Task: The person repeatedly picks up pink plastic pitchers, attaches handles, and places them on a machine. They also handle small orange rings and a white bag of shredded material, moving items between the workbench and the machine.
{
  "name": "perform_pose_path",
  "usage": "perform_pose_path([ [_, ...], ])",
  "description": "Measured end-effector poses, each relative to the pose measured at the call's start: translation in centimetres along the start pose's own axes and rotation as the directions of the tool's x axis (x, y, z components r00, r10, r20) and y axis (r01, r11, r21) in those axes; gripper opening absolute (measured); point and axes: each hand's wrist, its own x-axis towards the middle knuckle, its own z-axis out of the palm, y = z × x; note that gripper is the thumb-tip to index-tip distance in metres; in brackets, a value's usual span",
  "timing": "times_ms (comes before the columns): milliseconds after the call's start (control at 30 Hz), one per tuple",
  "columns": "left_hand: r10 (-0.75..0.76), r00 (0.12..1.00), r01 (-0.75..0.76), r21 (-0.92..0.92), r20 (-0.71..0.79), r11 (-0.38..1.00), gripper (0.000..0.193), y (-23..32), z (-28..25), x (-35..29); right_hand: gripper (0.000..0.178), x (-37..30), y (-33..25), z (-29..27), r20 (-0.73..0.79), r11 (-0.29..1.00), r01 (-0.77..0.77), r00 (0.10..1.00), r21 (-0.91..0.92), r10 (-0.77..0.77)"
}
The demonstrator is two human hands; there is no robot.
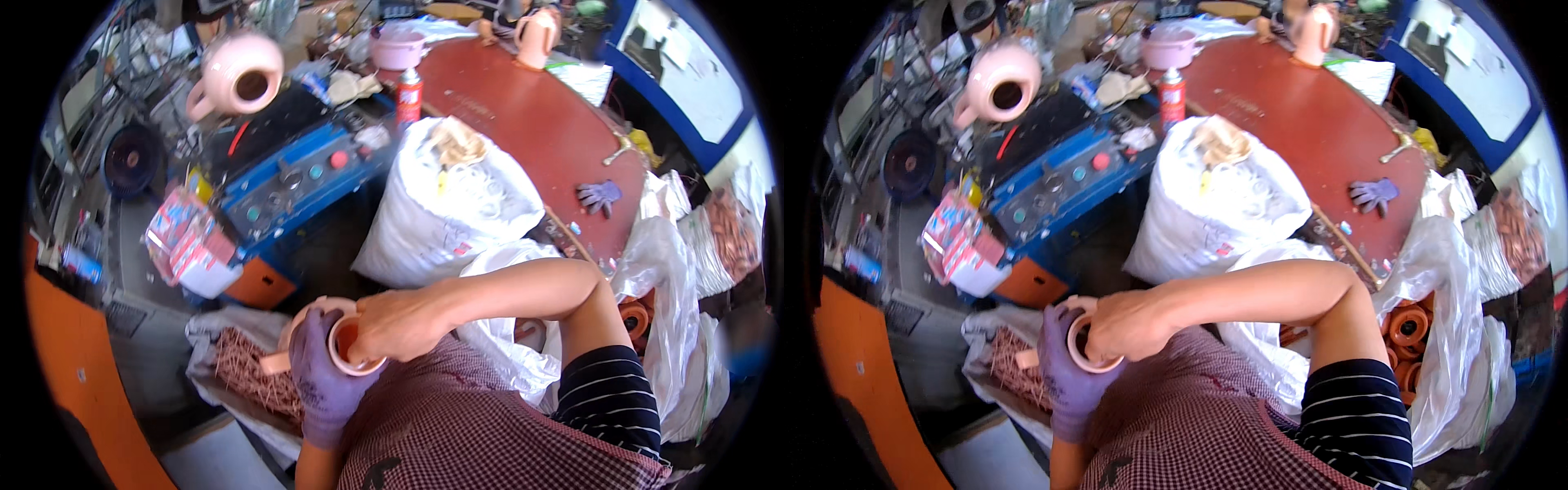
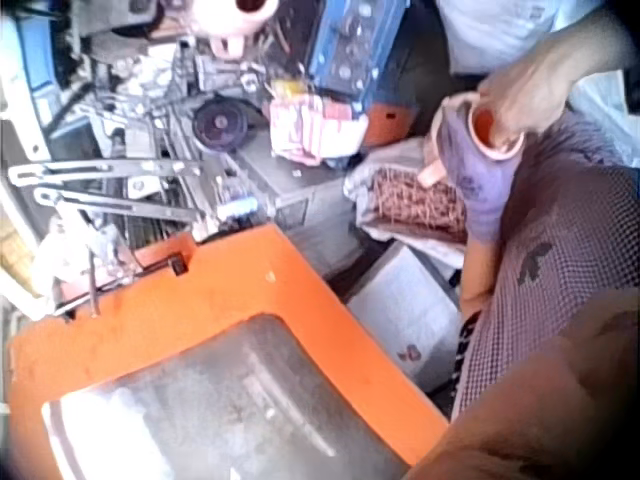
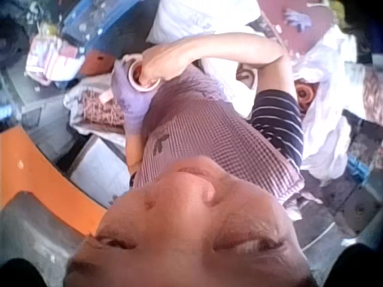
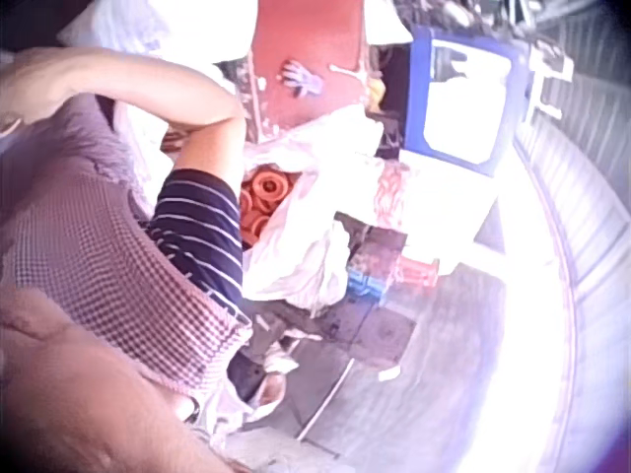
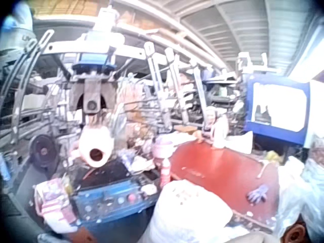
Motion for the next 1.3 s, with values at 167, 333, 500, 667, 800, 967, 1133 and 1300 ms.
perform_pose_path([
  [167, -0.201, 0.975, 0.184, -0.169, -0.092, 0.968, 0.076, -2.7, -3.8, 0.2, 0.033, 0.2, 1.6, -3.4, -0.613, 0.991, -0.016, 0.787, -0.133, -0.070],
  [333, -0.357, 0.914, 0.307, -0.249, -0.190, 0.918, 0.094, -4.9, -8.7, -2.1, 0.060, 2.1, 9.3, -11.1, -0.907, 0.884, -0.465, 0.393, -0.055, 0.150],
  [500, -0.385, 0.860, 0.302, -0.273, -0.336, 0.913, 0.106, -4.6, -10.6, -3.5, 0.083, 9.1, 14.6, -17.4, -0.969, 0.700, -0.692, 0.247, -0.178, -0.002],
  [667, -0.354, 0.792, 0.246, -0.272, -0.497, 0.930, 0.107, -3.0, -12.9, -3.5, 0.061, 11.0, 13.7, -18.5, -0.956, 0.639, -0.719, 0.275, -0.274, -0.100],
  [800, -0.179, 0.768, 0.153, -0.096, -0.614, 0.984, 0.110, -1.4, -14.9, -1.6, 0.052, 4.3, 7.1, -12.4, -0.861, 0.601, -0.629, 0.453, -0.493, -0.231],
  [967, 0.103, 0.582, -0.041, 0.098, -0.806, 0.994, 0.111, 0.3, -15.7, 4.7, 0.043, -5.9, -3.5, -7.5, -0.809, 0.546, -0.600, 0.481, -0.585, -0.337],
  [1133, 0.310, 0.572, -0.274, 0.179, -0.760, 0.945, 0.091, -0.8, -12.0, 13.9, 0.050, -9.4, -4.8, -5.2, -0.885, 0.832, -0.479, 0.464, -0.280, -0.030],
  [1300, 0.564, 0.715, -0.356, 0.478, -0.413, 0.803, 0.065, -3.3, -1.7, 21.1, 0.049, -8.7, -0.5, -0.4, -0.859, 0.784, -0.619, 0.426, -0.047, 0.284],
])
